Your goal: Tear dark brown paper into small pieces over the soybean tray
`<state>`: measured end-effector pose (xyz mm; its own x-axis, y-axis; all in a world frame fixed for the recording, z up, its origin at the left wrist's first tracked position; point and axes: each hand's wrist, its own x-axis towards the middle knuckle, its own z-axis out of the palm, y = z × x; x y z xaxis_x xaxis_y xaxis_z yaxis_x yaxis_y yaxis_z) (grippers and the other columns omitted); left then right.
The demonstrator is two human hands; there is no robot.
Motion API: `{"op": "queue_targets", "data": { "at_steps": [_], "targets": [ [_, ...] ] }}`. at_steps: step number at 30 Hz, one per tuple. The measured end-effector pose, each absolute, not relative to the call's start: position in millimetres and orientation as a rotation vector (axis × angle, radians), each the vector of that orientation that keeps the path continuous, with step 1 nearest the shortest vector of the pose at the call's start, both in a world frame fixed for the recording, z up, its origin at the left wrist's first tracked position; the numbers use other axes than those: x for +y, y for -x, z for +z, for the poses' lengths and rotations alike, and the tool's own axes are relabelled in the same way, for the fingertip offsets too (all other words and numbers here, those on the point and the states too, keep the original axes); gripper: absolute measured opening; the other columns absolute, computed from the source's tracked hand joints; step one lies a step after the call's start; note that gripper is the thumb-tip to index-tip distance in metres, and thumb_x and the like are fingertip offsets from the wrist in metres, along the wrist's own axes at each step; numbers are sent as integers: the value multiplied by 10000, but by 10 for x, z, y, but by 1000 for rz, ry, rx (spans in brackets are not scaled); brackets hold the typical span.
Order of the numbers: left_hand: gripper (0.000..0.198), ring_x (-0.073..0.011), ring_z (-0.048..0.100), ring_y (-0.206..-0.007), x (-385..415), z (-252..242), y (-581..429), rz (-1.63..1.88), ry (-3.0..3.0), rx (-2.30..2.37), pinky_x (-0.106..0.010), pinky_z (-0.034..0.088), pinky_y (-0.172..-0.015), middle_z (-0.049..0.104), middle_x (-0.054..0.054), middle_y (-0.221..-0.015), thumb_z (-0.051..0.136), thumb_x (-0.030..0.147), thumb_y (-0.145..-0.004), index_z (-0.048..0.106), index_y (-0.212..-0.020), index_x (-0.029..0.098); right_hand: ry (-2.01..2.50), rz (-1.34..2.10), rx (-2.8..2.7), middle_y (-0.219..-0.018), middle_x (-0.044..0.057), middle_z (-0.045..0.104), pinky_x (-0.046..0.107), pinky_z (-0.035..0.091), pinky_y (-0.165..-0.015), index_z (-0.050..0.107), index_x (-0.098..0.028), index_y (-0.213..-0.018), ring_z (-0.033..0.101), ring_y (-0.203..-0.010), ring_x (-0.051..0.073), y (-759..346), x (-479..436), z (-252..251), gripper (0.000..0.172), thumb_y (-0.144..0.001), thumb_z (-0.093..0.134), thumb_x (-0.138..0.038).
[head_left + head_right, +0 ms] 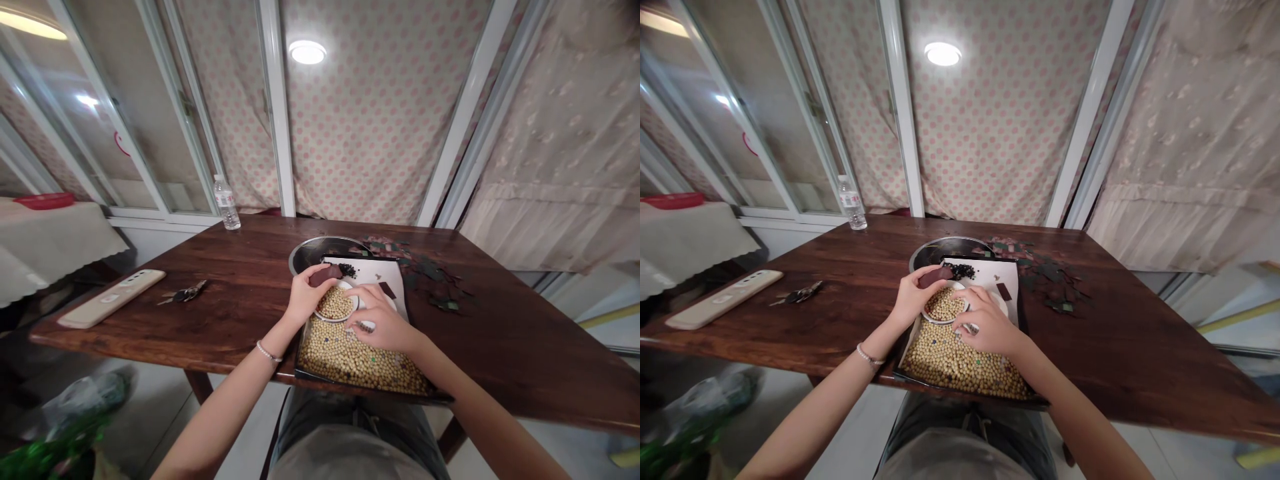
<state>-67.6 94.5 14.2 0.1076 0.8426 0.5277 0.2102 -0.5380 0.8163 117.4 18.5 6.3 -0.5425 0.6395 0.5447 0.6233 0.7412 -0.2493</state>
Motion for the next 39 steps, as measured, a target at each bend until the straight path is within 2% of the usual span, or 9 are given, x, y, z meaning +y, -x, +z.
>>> {"op": "queue_targets", "data": {
  "at_steps": [4,7,10,12,15,18,26,39],
  "targets": [
    [339,-215,641,-950,951,133,679,1446,-1833,1024,-383,481,-900,694,-92,-1014,706,259,-678,656,-988,132,981,-35,-2448,-1419,13,358,512,282,-986,717,-266,-787,222,-1316,297,-1160,190,61,136,-737,628,-176],
    [330,-219,637,-965,960,125,681,1430,-1840,1012,-391,477,-908,693,-91,-1020,701,258,-683,658,-987,138,985,-59,-2509,-1485,4,261,542,240,-1007,717,-296,-910,150,-1354,306,-1150,196,62,228,-765,596,-169],
    [319,-220,635,-971,966,118,684,1423,-1844,1007,-397,469,-920,694,-90,-1019,699,251,-685,661,-981,139,983,-34,-2553,-1504,-25,218,560,213,-1022,704,-320,-981,129,-1365,306,-1153,191,72,378,-736,547,-80],
    [322,-220,636,-968,967,116,687,1419,-1846,1009,-393,470,-918,695,-90,-1016,704,248,-681,663,-981,138,972,30,-2550,-1492,-70,240,557,209,-1032,724,-339,-906,137,-1368,291,-1166,187,77,442,-690,511,-18],
    [329,-222,639,-960,965,118,687,1414,-1842,1019,-384,478,-905,697,-89,-1011,711,256,-676,665,-981,140,951,127,-2501,-1464,-122,280,546,218,-1039,737,-361,-788,158,-1367,266,-1186,182,77,484,-652,477,24],
    [323,-220,638,-961,964,126,682,1413,-1841,1023,-380,475,-908,696,-87,-1014,714,255,-673,669,-972,142,942,135,-2496,-1470,-116,269,549,221,-1036,726,-380,-861,165,-1365,264,-1184,172,83,514,-658,486,26],
    [316,-213,637,-961,955,127,679,1406,-1848,1013,-386,472,-913,695,-87,-1017,715,244,-678,668,-974,142,903,202,-2544,-1409,-71,401,501,241,-1049,741,-350,-770,231,-1344,256,-1178,161,131,147,-721,670,-232],
    [318,-215,637,-961,982,100,683,1393,-1859,984,-413,472,-915,695,-88,-1016,718,247,-676,666,-973,147,845,388,-2479,-1339,-23,494,456,287,-1064,746,-296,-723,321,-1307,250,-1227,209,114,43,-681,741,-301]
  ]
}}
